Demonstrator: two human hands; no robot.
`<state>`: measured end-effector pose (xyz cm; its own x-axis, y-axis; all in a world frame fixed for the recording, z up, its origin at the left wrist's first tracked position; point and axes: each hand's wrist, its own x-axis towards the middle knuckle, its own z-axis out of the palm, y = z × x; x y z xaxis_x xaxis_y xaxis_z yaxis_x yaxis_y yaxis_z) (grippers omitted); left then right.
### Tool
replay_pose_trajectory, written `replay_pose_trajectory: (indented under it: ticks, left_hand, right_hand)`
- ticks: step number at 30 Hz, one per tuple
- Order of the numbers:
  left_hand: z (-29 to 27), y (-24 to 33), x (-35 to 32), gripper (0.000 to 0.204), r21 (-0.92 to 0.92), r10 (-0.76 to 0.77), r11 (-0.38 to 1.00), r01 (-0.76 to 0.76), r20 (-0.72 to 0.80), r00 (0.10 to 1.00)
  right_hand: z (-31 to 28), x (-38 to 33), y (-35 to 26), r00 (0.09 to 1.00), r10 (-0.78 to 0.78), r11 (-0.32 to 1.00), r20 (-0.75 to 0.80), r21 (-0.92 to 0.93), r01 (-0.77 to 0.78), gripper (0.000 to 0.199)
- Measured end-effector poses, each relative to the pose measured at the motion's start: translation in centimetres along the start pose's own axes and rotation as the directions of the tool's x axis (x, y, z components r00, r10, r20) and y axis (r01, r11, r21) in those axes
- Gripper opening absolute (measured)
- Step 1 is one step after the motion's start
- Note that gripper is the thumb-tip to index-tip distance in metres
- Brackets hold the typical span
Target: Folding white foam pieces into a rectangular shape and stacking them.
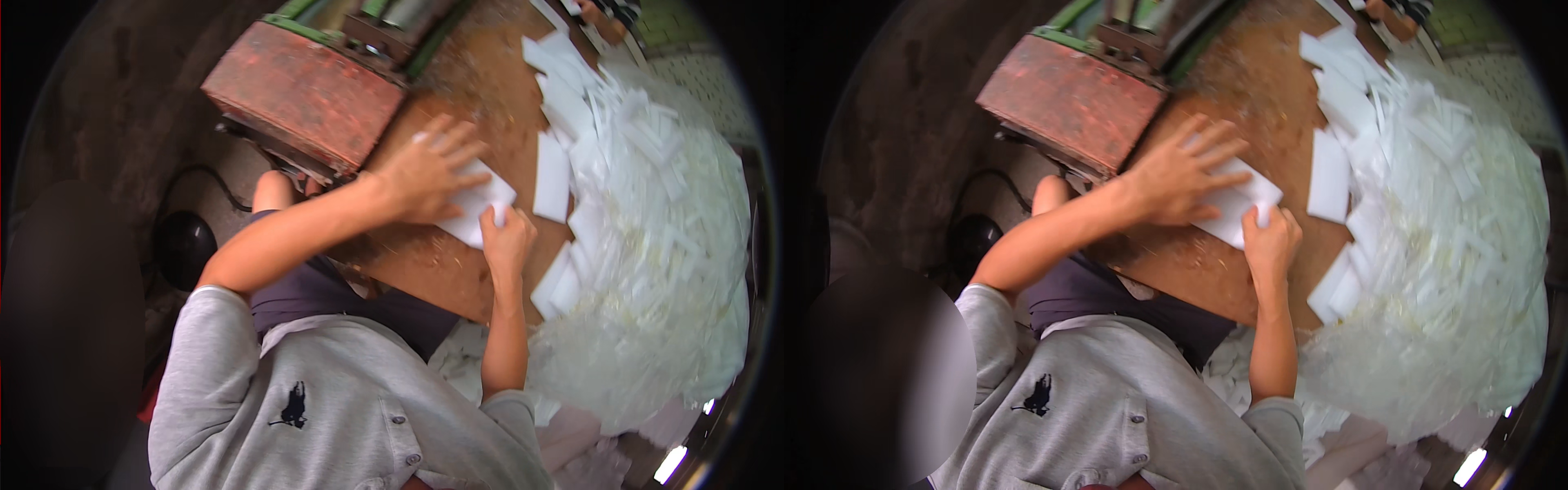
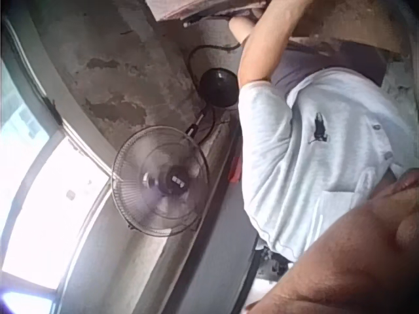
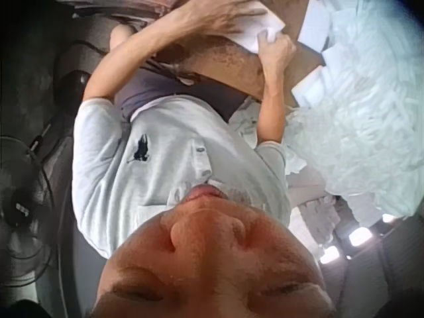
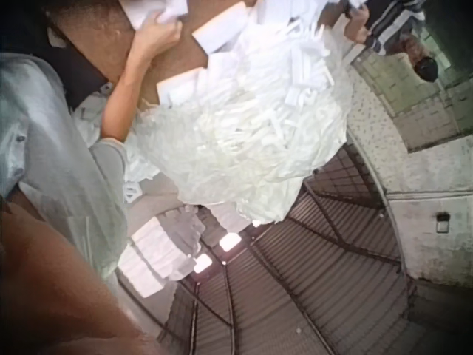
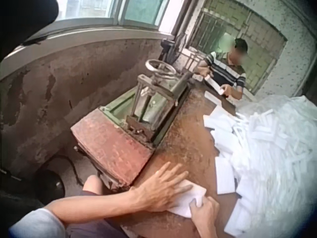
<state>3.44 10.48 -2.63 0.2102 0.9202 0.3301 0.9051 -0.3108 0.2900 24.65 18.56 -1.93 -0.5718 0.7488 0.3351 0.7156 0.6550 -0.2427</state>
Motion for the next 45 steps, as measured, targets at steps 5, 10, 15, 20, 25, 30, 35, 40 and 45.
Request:
replay_pose_trajectory:
  ticks: [5, 10, 15, 20, 25, 30, 35, 40, 45]
  left_hand:
    - [-0.5, -0.8, 0.1, 0.081, -0.008, 0.041, 0.999, -0.041, -0.020, 0.999]
    - [-0.8, -1.5, 1.1, 0.075, -0.169, 0.045, 0.985, -0.045, 0.001, 0.999]
    - [-0.4, -1.4, 3.9, 0.064, -0.585, -0.271, 0.806, 0.094, -0.223, 0.936]
    - [5.5, 3.8, 10.1, 0.077, -0.226, -0.047, 0.973, 0.040, -0.028, 0.998]
    - [8.2, 10.9, 18.2, 0.090, 0.026, -0.042, 0.999, 0.038, 0.193, 0.980]
    - [14.3, 9.3, 19.9, 0.081, 0.150, -0.089, 0.987, 0.062, 0.177, 0.980]
    - [13.6, 4.7, 13.7, 0.055, 0.423, 0.281, 0.858, -0.291, 0.086, 0.956]
    - [4.9, -0.1, 4.1, 0.043, 0.214, 0.475, 0.831, -0.513, 0.204, 0.856]
    - [-0.1, 3.8, 2.3, 0.049, 0.048, 0.141, 0.988, -0.147, 0.117, 0.983]
  right_hand:
    - [0.5, 0.6, 0.0, 0.997, 0.073, 0.995, 0.000, 0.060, -0.073, 0.023]
    - [0.1, 0.3, 0.9, 0.997, 0.081, 0.982, -0.009, 0.171, -0.079, 0.022]
    - [-9.8, -3.3, 4.7, 0.967, 0.252, 0.915, -0.019, 0.330, -0.232, 0.027]
    - [-24.4, -12.7, 13.7, 0.804, 0.409, -0.534, -0.431, 0.602, 0.594, 0.072]
    - [-26.6, -8.2, 18.6, 0.660, 0.640, 0.571, -0.394, 0.818, -0.066, 0.056]
    - [-24.9, 1.4, 27.7, 0.797, 0.416, 0.903, -0.439, 0.307, -0.301, 0.051]
    - [-23.8, 5.8, 35.7, 0.856, 0.221, 0.904, -0.468, -0.231, -0.360, 0.064]
    - [-22.9, 6.9, 39.6, 0.847, 0.303, 0.878, -0.437, -0.217, -0.426, 0.066]
    - [-25.2, 6.6, 38.6, 0.862, 0.389, 0.841, -0.325, -0.257, -0.476, 0.048]
